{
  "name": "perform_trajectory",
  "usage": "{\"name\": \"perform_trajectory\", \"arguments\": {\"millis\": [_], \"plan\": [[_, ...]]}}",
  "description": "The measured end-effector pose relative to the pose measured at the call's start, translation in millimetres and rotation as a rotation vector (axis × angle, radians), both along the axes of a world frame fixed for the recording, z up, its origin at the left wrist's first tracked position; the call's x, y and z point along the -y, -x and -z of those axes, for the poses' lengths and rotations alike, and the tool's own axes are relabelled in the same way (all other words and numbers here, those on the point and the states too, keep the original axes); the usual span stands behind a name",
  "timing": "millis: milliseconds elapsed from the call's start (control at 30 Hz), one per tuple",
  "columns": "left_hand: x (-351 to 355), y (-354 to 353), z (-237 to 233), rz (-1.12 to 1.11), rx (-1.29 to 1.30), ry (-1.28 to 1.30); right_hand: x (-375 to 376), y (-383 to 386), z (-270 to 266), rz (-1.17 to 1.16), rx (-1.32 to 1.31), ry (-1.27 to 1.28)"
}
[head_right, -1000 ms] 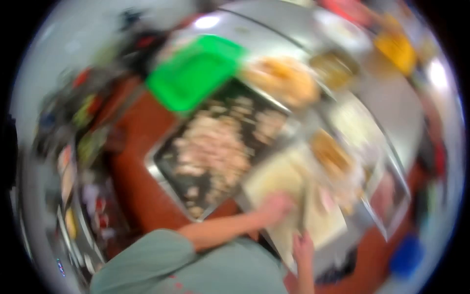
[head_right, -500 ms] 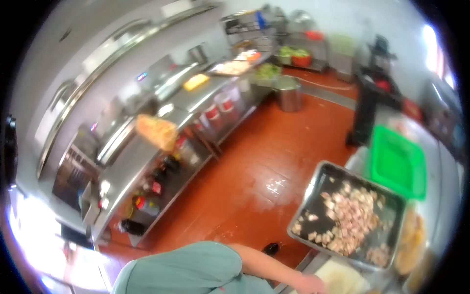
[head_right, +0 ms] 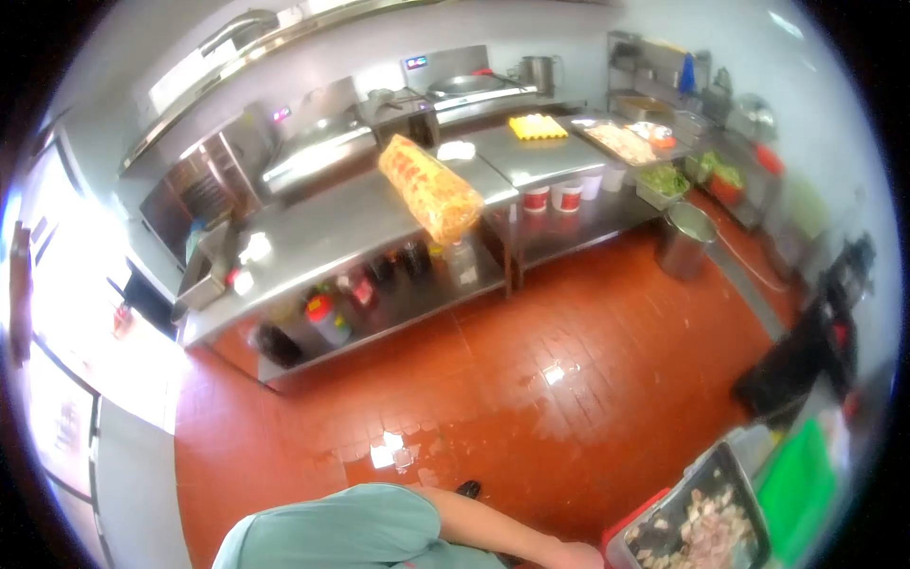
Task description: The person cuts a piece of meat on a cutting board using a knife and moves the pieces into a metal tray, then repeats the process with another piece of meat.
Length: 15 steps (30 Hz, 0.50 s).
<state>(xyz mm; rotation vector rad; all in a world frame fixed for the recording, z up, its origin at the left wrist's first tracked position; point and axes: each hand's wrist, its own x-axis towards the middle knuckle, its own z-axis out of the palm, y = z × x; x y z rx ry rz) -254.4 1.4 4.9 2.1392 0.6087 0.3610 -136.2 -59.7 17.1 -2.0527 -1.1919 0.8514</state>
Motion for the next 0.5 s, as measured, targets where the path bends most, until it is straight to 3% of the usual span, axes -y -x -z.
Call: {"name": "perform_trajectory", "arguments": {"millis": [233, 500], "plan": [[5.4, 40.4, -10.6, -0.051, 0.107, -0.012, 8.9, 20.8, -3.3, 0.029, 0.093, 0.003], [27.1, 4.2, -18.8, -0.006, 0.065, 0.021, 62.6, -31.8, 14.6, 0.169, 0.157, 0.007]]}}
